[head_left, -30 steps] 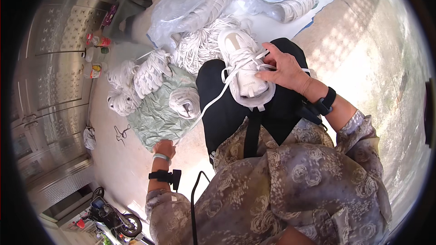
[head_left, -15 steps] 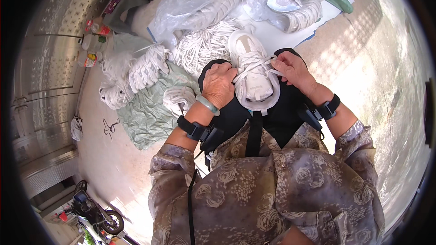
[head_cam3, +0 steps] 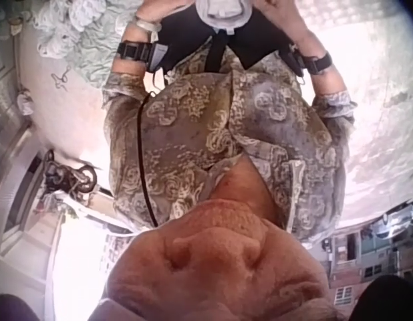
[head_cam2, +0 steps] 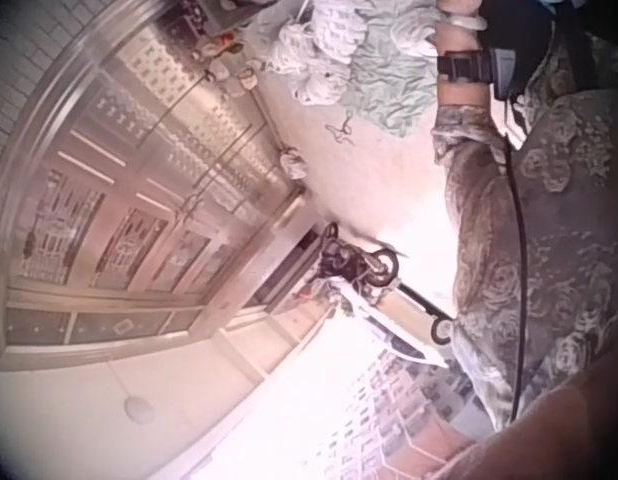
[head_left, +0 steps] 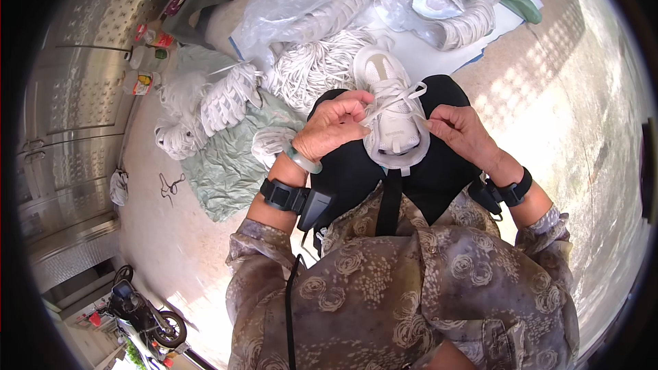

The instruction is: Lacing white sneakers while sitting on the floor in a workshop environment.

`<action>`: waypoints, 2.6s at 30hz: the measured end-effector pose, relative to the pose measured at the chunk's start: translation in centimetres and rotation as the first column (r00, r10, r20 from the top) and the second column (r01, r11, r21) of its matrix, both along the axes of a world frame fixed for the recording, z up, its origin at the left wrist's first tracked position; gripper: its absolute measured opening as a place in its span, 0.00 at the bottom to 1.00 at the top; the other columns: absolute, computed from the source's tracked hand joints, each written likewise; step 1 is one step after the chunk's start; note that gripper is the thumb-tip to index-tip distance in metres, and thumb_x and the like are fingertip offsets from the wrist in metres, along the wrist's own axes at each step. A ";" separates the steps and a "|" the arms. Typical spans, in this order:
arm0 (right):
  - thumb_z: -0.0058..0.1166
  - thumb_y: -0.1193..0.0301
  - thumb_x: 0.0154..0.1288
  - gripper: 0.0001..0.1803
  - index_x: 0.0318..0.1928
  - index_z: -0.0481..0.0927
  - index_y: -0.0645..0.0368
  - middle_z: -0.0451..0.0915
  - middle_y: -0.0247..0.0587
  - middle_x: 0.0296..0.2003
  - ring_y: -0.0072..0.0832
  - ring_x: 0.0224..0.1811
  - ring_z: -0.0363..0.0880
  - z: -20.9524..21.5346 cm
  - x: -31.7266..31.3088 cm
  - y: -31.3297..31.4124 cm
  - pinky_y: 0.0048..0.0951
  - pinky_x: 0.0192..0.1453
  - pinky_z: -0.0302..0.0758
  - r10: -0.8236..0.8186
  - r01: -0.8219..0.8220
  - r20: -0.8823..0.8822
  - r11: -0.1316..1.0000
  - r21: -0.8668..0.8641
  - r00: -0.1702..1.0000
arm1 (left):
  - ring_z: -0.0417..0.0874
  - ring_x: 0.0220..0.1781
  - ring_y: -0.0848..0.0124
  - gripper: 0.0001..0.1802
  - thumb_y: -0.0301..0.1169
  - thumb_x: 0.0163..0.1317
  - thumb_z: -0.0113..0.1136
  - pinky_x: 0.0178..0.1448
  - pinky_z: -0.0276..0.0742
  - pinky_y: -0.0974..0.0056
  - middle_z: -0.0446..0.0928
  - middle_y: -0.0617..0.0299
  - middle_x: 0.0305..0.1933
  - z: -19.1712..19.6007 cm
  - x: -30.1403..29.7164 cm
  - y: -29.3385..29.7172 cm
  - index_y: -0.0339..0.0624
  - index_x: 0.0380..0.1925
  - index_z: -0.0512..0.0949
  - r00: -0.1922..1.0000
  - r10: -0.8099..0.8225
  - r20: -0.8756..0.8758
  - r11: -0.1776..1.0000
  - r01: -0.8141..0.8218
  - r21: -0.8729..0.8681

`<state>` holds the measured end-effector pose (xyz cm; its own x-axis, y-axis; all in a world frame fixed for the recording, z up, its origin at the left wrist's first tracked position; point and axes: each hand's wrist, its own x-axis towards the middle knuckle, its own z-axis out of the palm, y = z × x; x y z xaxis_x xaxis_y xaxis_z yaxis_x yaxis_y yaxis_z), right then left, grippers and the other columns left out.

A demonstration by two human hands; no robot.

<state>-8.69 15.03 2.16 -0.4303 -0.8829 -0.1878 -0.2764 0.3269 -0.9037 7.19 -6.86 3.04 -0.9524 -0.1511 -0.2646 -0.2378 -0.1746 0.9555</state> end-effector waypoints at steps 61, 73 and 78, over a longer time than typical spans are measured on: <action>0.48 0.84 0.49 0.11 0.35 0.77 0.62 0.74 0.31 0.22 0.15 0.27 0.70 -5.8 -4.9 -4.7 0.17 0.32 0.69 -0.016 0.024 -0.121 0.997 0.071 0.993 | 0.77 0.27 0.51 0.11 0.36 0.50 0.60 0.30 0.71 0.53 0.75 0.52 0.23 0.8 -1.1 5.1 0.41 0.22 0.72 1.000 0.008 0.020 0.445 0.015 -0.895; 0.50 0.79 0.54 0.03 0.31 0.74 0.62 0.73 0.29 0.26 0.17 0.27 0.68 -4.3 -3.0 -4.7 0.22 0.32 0.68 0.068 -0.060 -0.126 0.996 0.064 0.990 | 0.78 0.28 0.60 0.19 0.38 0.52 0.58 0.33 0.69 0.56 0.75 0.58 0.25 -0.4 -2.5 5.6 0.46 0.44 0.75 0.993 -0.111 0.048 0.111 0.061 -0.992; 0.49 0.77 0.52 0.04 0.31 0.73 0.60 0.72 0.34 0.24 0.22 0.24 0.68 -3.4 -2.0 -4.6 0.24 0.32 0.68 -0.018 -0.053 -0.390 0.984 -0.171 0.921 | 0.78 0.28 0.59 0.19 0.37 0.51 0.58 0.32 0.69 0.57 0.75 0.59 0.25 -0.4 -2.5 5.6 0.46 0.44 0.75 0.996 -0.090 0.028 0.147 0.041 -0.988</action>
